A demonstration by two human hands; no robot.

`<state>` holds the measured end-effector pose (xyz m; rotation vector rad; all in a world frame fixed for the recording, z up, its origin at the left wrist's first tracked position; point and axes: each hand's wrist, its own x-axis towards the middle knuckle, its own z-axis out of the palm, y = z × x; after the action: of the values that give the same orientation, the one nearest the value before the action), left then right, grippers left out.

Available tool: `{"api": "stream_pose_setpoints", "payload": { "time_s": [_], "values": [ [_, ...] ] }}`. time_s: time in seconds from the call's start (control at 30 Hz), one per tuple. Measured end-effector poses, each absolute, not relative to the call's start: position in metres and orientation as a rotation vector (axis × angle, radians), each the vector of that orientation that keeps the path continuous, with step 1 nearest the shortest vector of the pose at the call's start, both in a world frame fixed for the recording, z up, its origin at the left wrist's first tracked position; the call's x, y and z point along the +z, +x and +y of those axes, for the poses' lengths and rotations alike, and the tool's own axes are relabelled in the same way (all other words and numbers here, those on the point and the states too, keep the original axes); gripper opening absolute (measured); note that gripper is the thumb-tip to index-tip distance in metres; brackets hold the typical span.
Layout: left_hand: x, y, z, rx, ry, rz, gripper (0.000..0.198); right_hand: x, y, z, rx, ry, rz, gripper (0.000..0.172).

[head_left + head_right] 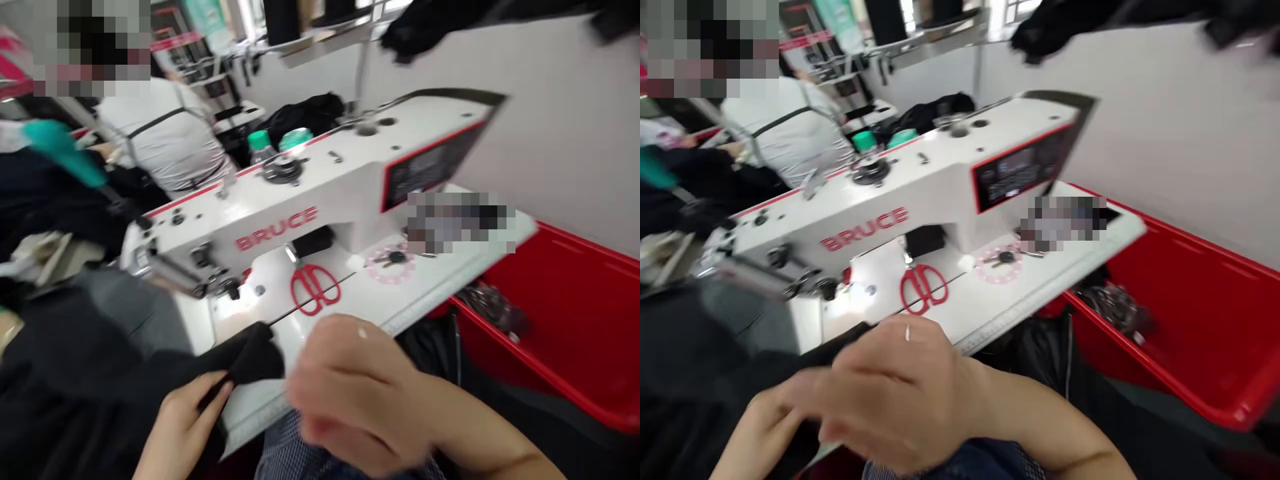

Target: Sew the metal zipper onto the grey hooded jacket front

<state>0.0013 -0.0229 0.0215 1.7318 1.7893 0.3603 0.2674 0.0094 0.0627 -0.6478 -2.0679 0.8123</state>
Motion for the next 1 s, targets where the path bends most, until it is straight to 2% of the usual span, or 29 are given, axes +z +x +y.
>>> {"api": "stream_pose_setpoints", "payload": {
  "time_s": [0.13, 0.23, 0.33, 0.4, 0.53, 0.77, 0.93, 1.0],
  "values": [
    [0.034, 0.008, -0.022, 0.390, 1.652, 1.685, 0.026, 0.041, 0.201, 0.033, 0.700, -0.415, -2.474, 0.042],
    [0.038, 0.001, -0.026, 0.462, 1.534, 1.611, 0.029, 0.021, 0.176, 0.050, 0.973, -0.462, -2.611, 0.026],
    [0.037, -0.011, -0.039, 0.550, 1.334, 1.552, 0.032, 0.008, 0.172, 0.061, 1.363, -0.536, -2.453, 0.020],
    [0.035, -0.017, -0.045, 0.614, 1.210, 1.507, 0.035, 0.005, 0.172, 0.063, 1.460, -0.575, -2.375, 0.021],
    [0.033, -0.016, -0.046, 0.659, 1.126, 1.461, 0.036, 0.007, 0.170, 0.056, 1.459, -0.598, -2.350, 0.020],
    [0.042, -0.007, -0.034, 0.445, 1.644, 1.698, 0.030, 0.019, 0.171, 0.049, 1.233, -0.620, -2.430, 0.017],
    [0.043, -0.009, -0.027, 0.697, 1.433, 1.711, 0.035, 0.016, 0.172, 0.063, 1.613, -0.706, -1.975, 0.013],
    [0.041, -0.009, -0.024, 0.760, 1.273, 1.589, 0.030, 0.013, 0.171, 0.068, 1.700, -0.716, -1.816, 0.015]
  ]
}}
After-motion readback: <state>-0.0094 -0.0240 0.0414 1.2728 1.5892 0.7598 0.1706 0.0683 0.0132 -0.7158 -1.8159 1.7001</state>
